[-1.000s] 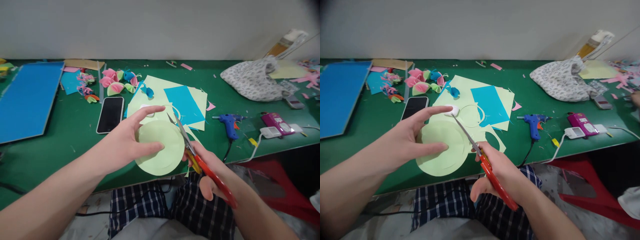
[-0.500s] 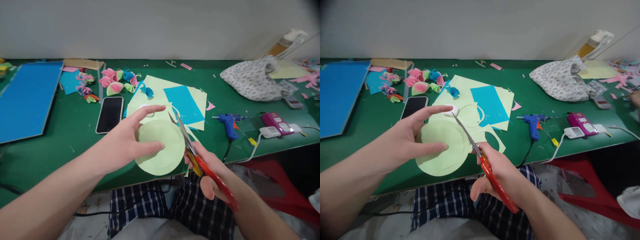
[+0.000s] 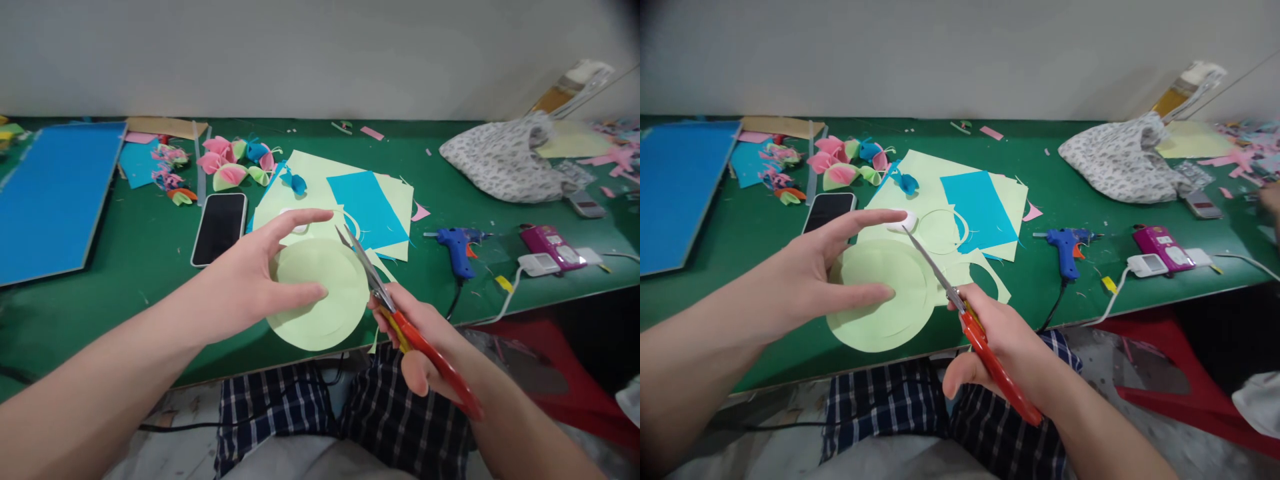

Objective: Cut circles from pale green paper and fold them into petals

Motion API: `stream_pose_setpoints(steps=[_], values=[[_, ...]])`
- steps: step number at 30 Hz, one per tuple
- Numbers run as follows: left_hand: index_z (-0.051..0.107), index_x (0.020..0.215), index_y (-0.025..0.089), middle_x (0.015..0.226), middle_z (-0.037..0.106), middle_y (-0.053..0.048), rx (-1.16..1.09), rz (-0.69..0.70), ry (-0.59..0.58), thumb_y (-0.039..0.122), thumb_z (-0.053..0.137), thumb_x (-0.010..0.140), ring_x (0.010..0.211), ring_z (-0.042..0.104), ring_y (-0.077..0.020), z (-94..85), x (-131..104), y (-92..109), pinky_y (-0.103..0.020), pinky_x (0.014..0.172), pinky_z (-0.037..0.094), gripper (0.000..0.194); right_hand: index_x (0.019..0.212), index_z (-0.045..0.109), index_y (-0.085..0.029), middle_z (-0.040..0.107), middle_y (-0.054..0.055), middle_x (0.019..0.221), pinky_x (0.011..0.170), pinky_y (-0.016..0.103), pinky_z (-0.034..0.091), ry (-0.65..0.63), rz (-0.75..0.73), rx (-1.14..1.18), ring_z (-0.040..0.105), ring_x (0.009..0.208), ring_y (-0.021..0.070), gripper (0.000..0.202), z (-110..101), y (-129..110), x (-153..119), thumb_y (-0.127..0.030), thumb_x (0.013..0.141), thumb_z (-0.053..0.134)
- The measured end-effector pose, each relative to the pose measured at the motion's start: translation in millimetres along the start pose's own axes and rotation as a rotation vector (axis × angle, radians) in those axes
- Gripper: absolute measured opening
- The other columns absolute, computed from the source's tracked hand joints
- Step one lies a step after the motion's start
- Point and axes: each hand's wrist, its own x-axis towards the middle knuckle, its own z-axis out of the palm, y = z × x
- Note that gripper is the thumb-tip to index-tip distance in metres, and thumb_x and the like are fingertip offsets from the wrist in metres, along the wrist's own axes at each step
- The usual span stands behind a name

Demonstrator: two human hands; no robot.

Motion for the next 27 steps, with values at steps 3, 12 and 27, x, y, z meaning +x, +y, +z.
stream_pose_setpoints(steps=[3, 12, 27], values=[[0.051, 0.137, 0.036, 0.091, 0.067, 0.001, 0.035, 0.011, -0.013, 0.035, 0.076, 0.072, 0.064, 0.062, -0.0157, -2.1, 0.1, 0.7, -0.021, 0.048, 0.049, 0.07, 0.096, 0.056, -0.026, 0.049, -0.003, 0.07, 0.056, 0.025, 0.04, 0.017, -0.002, -0.018, 0.044, 0.063, 0.0152, 0.033, -0.1, 0.7, 0.5, -0.056, 0.085, 0.066], [0.052, 0.137, 0.036, 0.073, 0.061, 0.005, 0.028, 0.019, -0.041, 0.031, 0.076, 0.073, 0.052, 0.054, -0.0109, -3.6, 0.9, 2.7, -0.018, 0.042, 0.043, 0.069, 0.092, 0.057, -0.027, 0.05, -0.004, 0.065, 0.049, 0.023, 0.036, 0.035, 0.039, -0.025, 0.05, 0.061, 0.0163, 0.046, -3.4, -2.3, -0.9, -0.046, 0.063, 0.088], [0.051, 0.138, 0.036, 0.078, 0.065, 0.004, 0.044, -0.001, -0.04, 0.034, 0.077, 0.072, 0.054, 0.058, -0.0123, -4.4, -0.5, 2.5, -0.018, 0.041, 0.045, 0.071, 0.109, 0.062, -0.03, 0.062, 0.003, 0.093, 0.062, 0.03, 0.051, 0.022, 0.01, 0.141, 0.065, 0.085, 0.0277, 0.062, 1.0, 11.8, 6.9, -0.047, 0.056, 0.09]])
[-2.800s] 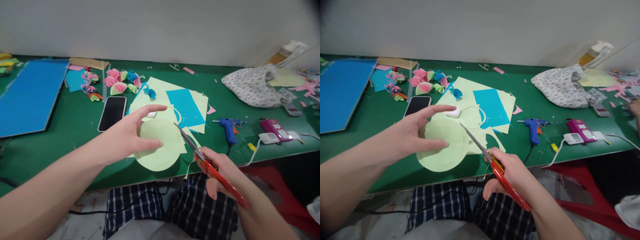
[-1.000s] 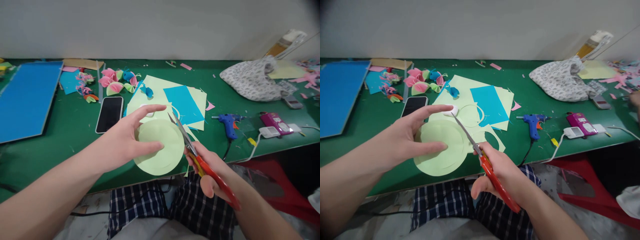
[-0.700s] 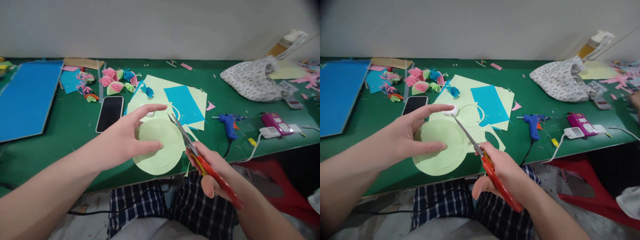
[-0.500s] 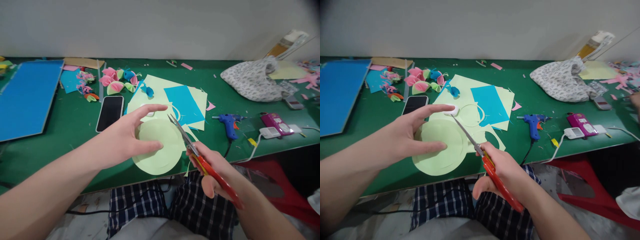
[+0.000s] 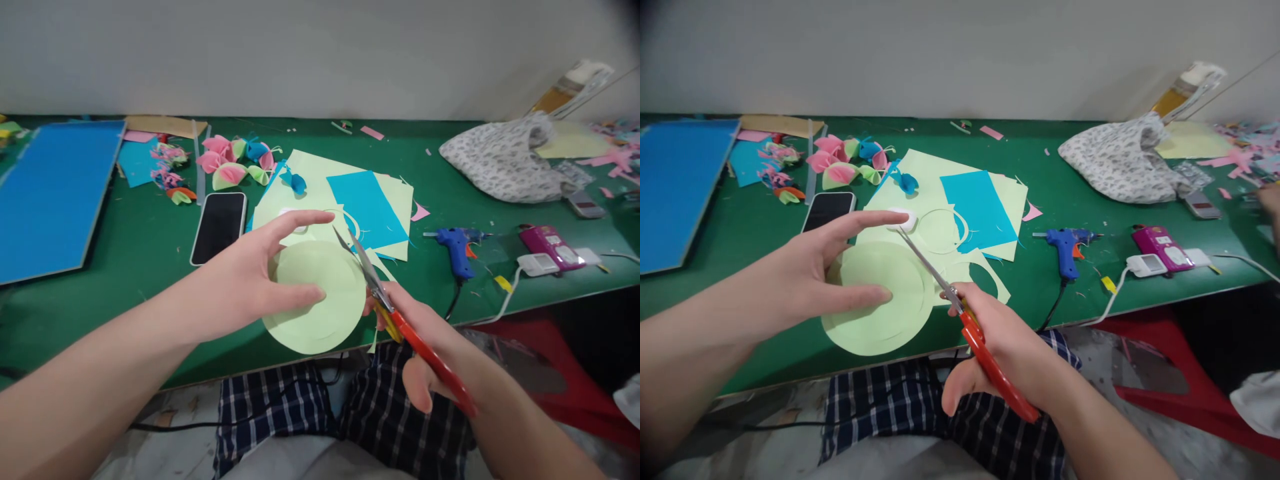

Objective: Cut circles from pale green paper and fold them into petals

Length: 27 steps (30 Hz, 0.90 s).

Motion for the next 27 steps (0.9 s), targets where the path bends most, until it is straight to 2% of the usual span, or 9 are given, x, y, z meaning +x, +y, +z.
stream_pose_setpoints(steps=[2, 6, 8, 11, 15, 19, 23, 27], values=[[0.051, 0.138, 0.036, 0.074, 0.063, 0.005, 0.011, -0.021, -0.002, 0.034, 0.078, 0.072, 0.051, 0.053, -0.01, 0.0, -0.5, 0.9, -0.017, 0.04, 0.042, 0.071, 0.115, 0.061, -0.03, 0.063, 0.005, 0.101, 0.066, 0.032, 0.053, -0.06, -0.019, -0.001, 0.065, 0.099, 0.034, 0.08, 1.3, -6.3, -2.7, -0.039, 0.043, 0.096], [0.049, 0.138, 0.037, 0.077, 0.065, 0.004, -0.037, -0.048, -0.037, 0.034, 0.077, 0.073, 0.059, 0.059, -0.0123, 0.9, -0.8, 1.6, -0.019, 0.047, 0.048, 0.07, 0.12, 0.058, -0.029, 0.064, 0.007, 0.111, 0.068, 0.031, 0.054, -0.079, 0.022, 0.029, 0.061, 0.112, 0.0375, 0.088, 1.7, -12.0, -4.6, -0.039, 0.042, 0.097], [0.048, 0.138, 0.037, 0.079, 0.067, 0.004, -0.05, -0.058, -0.047, 0.033, 0.077, 0.072, 0.061, 0.061, -0.014, 1.2, -0.3, 1.2, -0.02, 0.048, 0.049, 0.072, 0.116, 0.059, -0.027, 0.065, 0.006, 0.11, 0.069, 0.03, 0.053, -0.07, -0.005, 0.002, 0.061, 0.108, 0.0359, 0.088, 1.3, -10.6, -3.6, -0.044, 0.039, 0.097], [0.049, 0.138, 0.037, 0.08, 0.067, 0.005, -0.072, -0.059, -0.051, 0.03, 0.077, 0.072, 0.062, 0.062, -0.014, 1.5, 0.7, 0.3, -0.019, 0.048, 0.049, 0.072, 0.111, 0.059, -0.025, 0.065, 0.006, 0.108, 0.074, 0.033, 0.051, -0.062, -0.094, -0.061, 0.061, 0.1, 0.0335, 0.091, 0.1, -7.1, -1.5, -0.061, 0.035, 0.093], [0.05, 0.138, 0.036, 0.082, 0.068, 0.004, -0.113, -0.052, -0.056, 0.028, 0.077, 0.072, 0.065, 0.065, -0.0151, 3.2, 0.9, 0.2, -0.02, 0.051, 0.053, 0.072, 0.114, 0.057, -0.025, 0.064, 0.007, 0.109, 0.079, 0.036, 0.049, -0.069, -0.152, -0.109, 0.06, 0.099, 0.0333, 0.095, -1.6, -6.1, -0.9, -0.078, 0.039, 0.083], [0.051, 0.137, 0.036, 0.079, 0.067, 0.005, -0.126, -0.054, -0.043, 0.026, 0.076, 0.072, 0.065, 0.067, -0.0152, 4.5, -0.5, 2.3, -0.02, 0.052, 0.055, 0.071, 0.105, 0.056, -0.025, 0.06, 0.004, 0.1, 0.07, 0.033, 0.045, -0.064, -0.167, -0.166, 0.056, 0.086, 0.026, 0.095, -2.6, -7.6, -1.3, -0.092, 0.038, 0.068], [0.052, 0.136, 0.035, 0.076, 0.068, 0.005, -0.127, -0.038, -0.058, 0.025, 0.078, 0.071, 0.063, 0.067, -0.0139, 2.8, 1.2, -0.1, -0.016, 0.049, 0.054, 0.07, 0.092, 0.052, -0.025, 0.053, 0.0, 0.088, 0.062, 0.029, 0.038, -0.059, -0.151, -0.194, 0.045, 0.072, 0.0183, 0.09, -2.2, -8.3, -1.1, -0.096, 0.038, 0.061], [0.052, 0.137, 0.034, 0.078, 0.07, 0.002, -0.137, 0.038, -0.095, 0.023, 0.078, 0.072, 0.062, 0.07, -0.0173, 0.4, 6.4, -11.2, -0.019, 0.047, 0.056, 0.071, 0.096, 0.051, -0.025, 0.05, -0.001, 0.085, 0.06, 0.028, 0.036, -0.063, -0.112, -0.166, 0.042, 0.071, 0.0165, 0.093, -0.8, -7.7, -1.4, -0.095, 0.036, 0.064]])
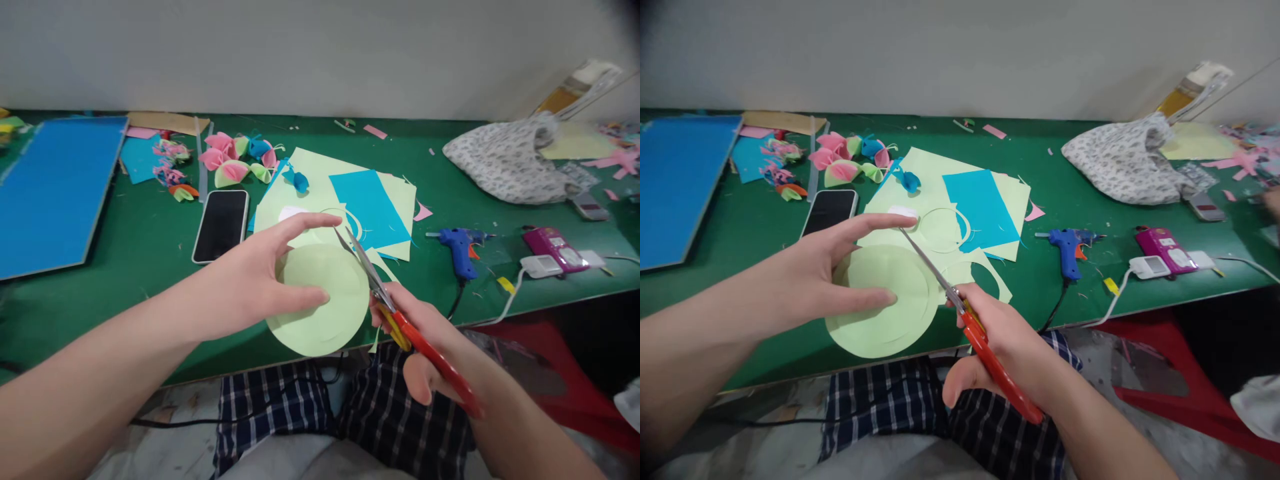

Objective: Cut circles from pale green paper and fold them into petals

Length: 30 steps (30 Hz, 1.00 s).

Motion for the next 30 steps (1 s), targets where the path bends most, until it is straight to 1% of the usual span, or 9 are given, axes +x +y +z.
stream_pose_setpoints(steps=[3, 6, 10, 13, 15, 18, 23, 27, 30], values=[[0.052, 0.139, 0.033, 0.081, 0.071, -0.001, 0.022, 0.052, 0.003, 0.023, 0.077, 0.073, 0.06, 0.07, -0.0196, -3.2, 2.2, -7.9, -0.023, 0.045, 0.057, 0.072, 0.1, 0.052, -0.027, 0.048, -0.003, 0.082, 0.059, 0.027, 0.034, -0.004, 0.02, -0.022, 0.04, 0.07, 0.0161, 0.092, -0.8, 1.2, -0.6, -0.092, 0.037, 0.069], [0.055, 0.138, 0.033, 0.083, 0.071, -0.002, 0.053, 0.09, 0.014, 0.021, 0.078, 0.07, 0.054, 0.067, -0.0183, -6.2, 2.8, -10.5, -0.023, 0.04, 0.054, 0.073, 0.098, 0.054, -0.027, 0.047, -0.004, 0.075, 0.055, 0.026, 0.03, 0.014, -0.016, -0.051, 0.036, 0.066, 0.015, 0.085, -3.1, 4.7, -1.3, -0.087, 0.042, 0.074], [0.063, 0.131, 0.031, 0.083, 0.071, -0.002, -0.001, 0.101, 0.076, 0.016, 0.081, 0.063, 0.053, 0.066, -0.017, -4.3, 3.9, -13.1, -0.022, 0.039, 0.052, 0.072, 0.097, 0.056, -0.025, 0.048, -0.006, 0.067, 0.05, 0.025, 0.028, 0.067, -0.066, 0.056, 0.034, 0.056, 0.0107, 0.069, 0.0, 11.7, 1.1, -0.076, 0.056, 0.078], [0.067, 0.125, 0.026, 0.087, 0.073, -0.004, -0.14, 0.134, 0.265, 0.016, 0.084, 0.06, 0.063, 0.071, -0.0202, 9.6, 6.3, -22.9, -0.026, 0.05, 0.059, 0.068, 0.098, 0.052, -0.026, 0.054, -0.005, 0.07, 0.05, 0.024, 0.039, 0.218, -0.152, 0.298, 0.045, 0.055, 0.0105, 0.051, 12.9, 14.7, 10.3, -0.062, 0.072, 0.077], [0.066, 0.126, 0.025, 0.091, 0.074, -0.005, -0.245, 0.136, 0.411, 0.017, 0.082, 0.064, 0.07, 0.073, -0.021, 24.8, 8.8, -33.2, -0.028, 0.056, 0.061, 0.065, 0.099, 0.05, -0.026, 0.059, -0.004, 0.076, 0.057, 0.025, 0.049, 0.329, -0.217, 0.421, 0.055, 0.062, 0.0119, 0.046, 25.0, 14.2, 19.9, -0.048, 0.072, 0.08], [0.065, 0.125, 0.026, 0.099, 0.074, -0.005, -0.372, 0.148, 0.581, 0.019, 0.083, 0.066, 0.081, 0.074, -0.021, 49.2, 13.0, -48.0, -0.03, 0.066, 0.063, 0.062, 0.101, 0.049, -0.028, 0.061, -0.005, 0.08, 0.061, 0.025, 0.055, 0.426, -0.239, 0.514, 0.063, 0.067, 0.0131, 0.045, 41.2, 9.6, 33.9, -0.034, 0.071, 0.081], [0.062, 0.124, 0.026, 0.101, 0.075, -0.003, -0.566, 0.16, 0.659, 0.021, 0.085, 0.067, 0.086, 0.074, -0.0209, 74.3, 16.6, -56.7, -0.03, 0.071, 0.063, 0.062, 0.1, 0.047, -0.028, 0.062, -0.006, 0.08, 0.064, 0.027, 0.058, 0.556, -0.258, 0.582, 0.067, 0.07, 0.014, 0.039, 50.1, 2.8, 42.2, -0.023, 0.072, 0.074], [0.062, 0.124, 0.026, 0.104, 0.074, -0.003, -0.579, 0.137, 0.685, 0.022, 0.085, 0.067, 0.087, 0.074, -0.0204, 80.5, 14.2, -53.7, -0.029, 0.072, 0.063, 0.062, 0.099, 0.049, -0.028, 0.059, -0.006, 0.079, 0.062, 0.026, 0.056, 0.625, -0.298, 0.545, 0.064, 0.066, 0.0119, 0.037, 44.4, 6.9, 43.1, -0.02, 0.071, 0.072], [0.061, 0.126, 0.025, 0.1, 0.074, -0.003, -0.531, 0.083, 0.654, 0.023, 0.086, 0.066, 0.085, 0.074, -0.0206, 83.8, 12.0, -50.9, -0.029, 0.07, 0.063, 0.065, 0.1, 0.051, -0.028, 0.059, -0.006, 0.081, 0.063, 0.026, 0.055, 0.647, -0.326, 0.499, 0.062, 0.068, 0.0115, 0.036, 37.8, 9.2, 44.3, -0.018, 0.072, 0.071]])
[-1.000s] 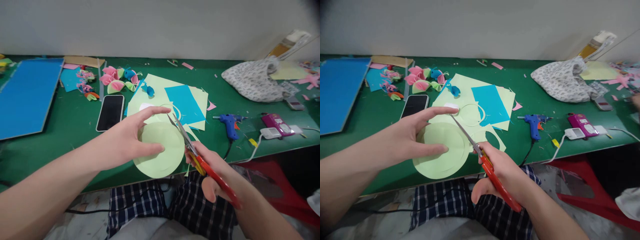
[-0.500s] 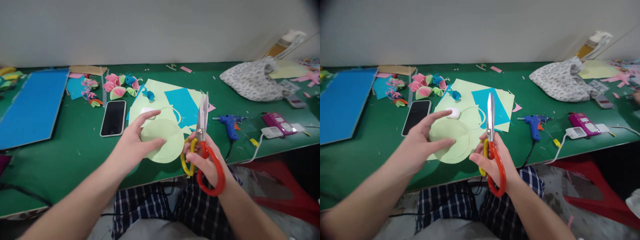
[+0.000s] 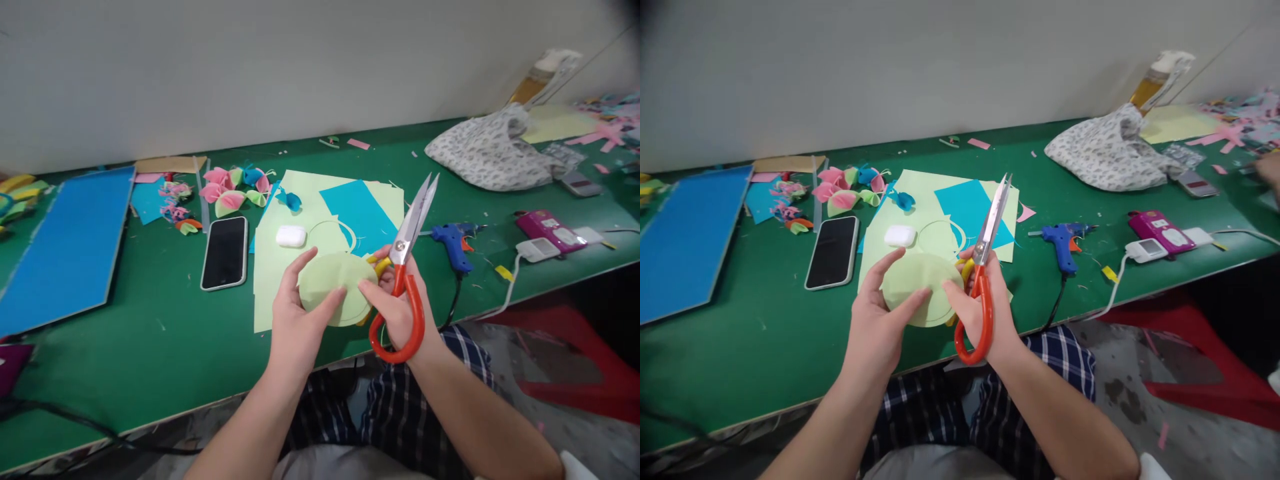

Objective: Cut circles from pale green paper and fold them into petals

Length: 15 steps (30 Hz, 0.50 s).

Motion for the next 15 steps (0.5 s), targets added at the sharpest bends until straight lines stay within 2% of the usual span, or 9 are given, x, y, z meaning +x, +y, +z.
stream_pose_setpoints(steps=[4, 7, 9, 11, 13, 15], values=[[0.059, 0.128, 0.027, 0.1, 0.074, -0.003, 0.002, -0.03, -0.078, 0.023, 0.086, 0.065, 0.087, 0.074, -0.0198, 3.2, -2.3, -1.1, -0.027, 0.07, 0.063, 0.069, 0.099, 0.052, -0.028, 0.059, -0.006, 0.081, 0.065, 0.026, 0.054, -0.064, -0.063, -0.039, 0.061, 0.069, 0.0114, 0.033, -3.1, -6.1, 7.2, -0.015, 0.074, 0.069], [0.058, 0.129, 0.027, 0.1, 0.074, -0.003, -0.033, -0.027, -0.056, 0.023, 0.086, 0.066, 0.086, 0.074, -0.0205, 2.1, 0.0, -2.8, -0.028, 0.069, 0.063, 0.069, 0.099, 0.052, -0.027, 0.057, -0.005, 0.08, 0.063, 0.025, 0.053, -0.097, -0.071, -0.058, 0.058, 0.067, 0.011, 0.03, -6.5, -10.0, 10.9, -0.018, 0.077, 0.07], [0.057, 0.129, 0.027, 0.098, 0.074, -0.003, -0.039, 0.008, -0.002, 0.023, 0.086, 0.065, 0.085, 0.074, -0.0207, -1.2, 3.2, -3.2, -0.028, 0.068, 0.063, 0.071, 0.101, 0.05, -0.028, 0.056, -0.005, 0.078, 0.06, 0.025, 0.051, -0.121, -0.067, -0.034, 0.056, 0.064, 0.0112, 0.03, -12.0, -9.2, 11.1, -0.029, 0.081, 0.072], [0.057, 0.13, 0.029, 0.1, 0.074, -0.002, -0.029, 0.063, 0.039, 0.022, 0.086, 0.066, 0.085, 0.074, -0.0202, -5.6, 6.6, -2.5, -0.028, 0.067, 0.063, 0.071, 0.105, 0.049, -0.029, 0.057, -0.004, 0.08, 0.06, 0.027, 0.051, -0.198, -0.05, -0.011, 0.055, 0.063, 0.0122, 0.038, -19.7, -5.5, 8.5, -0.047, 0.082, 0.073], [0.057, 0.13, 0.029, 0.105, 0.073, -0.002, -0.006, 0.129, 0.07, 0.022, 0.086, 0.066, 0.086, 0.074, -0.0196, -9.9, 9.1, -0.7, -0.026, 0.068, 0.063, 0.07, 0.11, 0.05, -0.029, 0.057, -0.002, 0.086, 0.061, 0.028, 0.051, -0.293, -0.017, -0.008, 0.054, 0.067, 0.0135, 0.055, -27.6, -0.3, 3.6, -0.066, 0.076, 0.072], [0.058, 0.129, 0.029, 0.106, 0.073, -0.002, 0.016, 0.175, 0.097, 0.021, 0.086, 0.067, 0.086, 0.074, -0.0189, -13.0, 10.0, 1.9, -0.026, 0.068, 0.063, 0.068, 0.115, 0.051, -0.029, 0.056, 0.001, 0.092, 0.063, 0.029, 0.051, -0.358, 0.038, -0.031, 0.053, 0.07, 0.0146, 0.071, -33.3, 5.1, -2.8, -0.076, 0.066, 0.072]])
